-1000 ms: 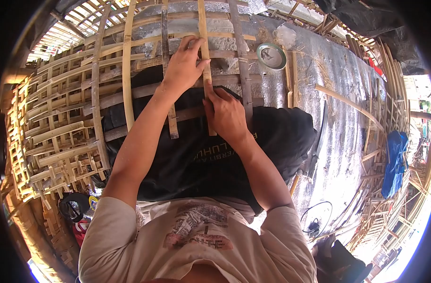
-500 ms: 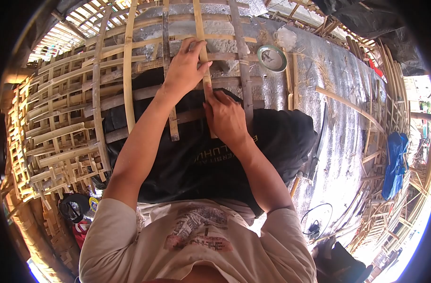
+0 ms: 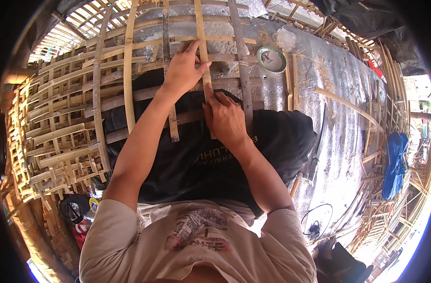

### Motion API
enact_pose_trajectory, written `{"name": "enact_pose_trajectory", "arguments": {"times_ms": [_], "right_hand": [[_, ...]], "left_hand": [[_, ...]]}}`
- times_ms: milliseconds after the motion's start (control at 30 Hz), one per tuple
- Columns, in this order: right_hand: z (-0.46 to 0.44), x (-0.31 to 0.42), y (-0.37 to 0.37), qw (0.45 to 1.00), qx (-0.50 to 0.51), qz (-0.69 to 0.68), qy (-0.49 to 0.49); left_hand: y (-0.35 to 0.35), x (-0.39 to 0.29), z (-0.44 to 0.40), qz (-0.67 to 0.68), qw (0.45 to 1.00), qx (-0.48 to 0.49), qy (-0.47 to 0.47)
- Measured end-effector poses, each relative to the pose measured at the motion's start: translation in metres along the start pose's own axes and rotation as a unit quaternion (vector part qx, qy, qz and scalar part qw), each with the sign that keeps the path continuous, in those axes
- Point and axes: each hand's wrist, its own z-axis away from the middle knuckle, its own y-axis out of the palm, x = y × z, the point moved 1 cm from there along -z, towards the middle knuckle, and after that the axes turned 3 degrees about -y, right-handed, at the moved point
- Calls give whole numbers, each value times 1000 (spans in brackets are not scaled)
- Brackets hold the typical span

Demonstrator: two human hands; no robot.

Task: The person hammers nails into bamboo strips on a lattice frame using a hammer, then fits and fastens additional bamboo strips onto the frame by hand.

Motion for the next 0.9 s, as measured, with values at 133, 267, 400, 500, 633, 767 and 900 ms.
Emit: {"name": "enact_pose_trajectory", "arguments": {"times_ms": [133, 267, 400, 500, 633, 767, 900], "right_hand": [[1, 0, 1, 1000, -2, -1, 1], [0, 0, 0, 1000, -2, -3, 0], [0, -1, 0, 1000, -7, -1, -5], [0, 0, -1, 1000, -5, 2, -6], [0, 1, -3, 1000, -2, -10, -4], [1, -1, -2, 1000, -11, -27, -9], [1, -1, -2, 999, -10, -30, -11]], "left_hand": [[-4, -5, 1, -31, 999, 21, 7], [-1, -3, 1, -31, 999, 22, 13], [0, -3, 1, -33, 999, 17, 17], [1, -2, 1, -38, 999, 14, 16], [2, -1, 2, -45, 999, 10, 15], [2, -1, 2, -43, 999, 7, 19], [2, -1, 3, -43, 999, 8, 19]]}}
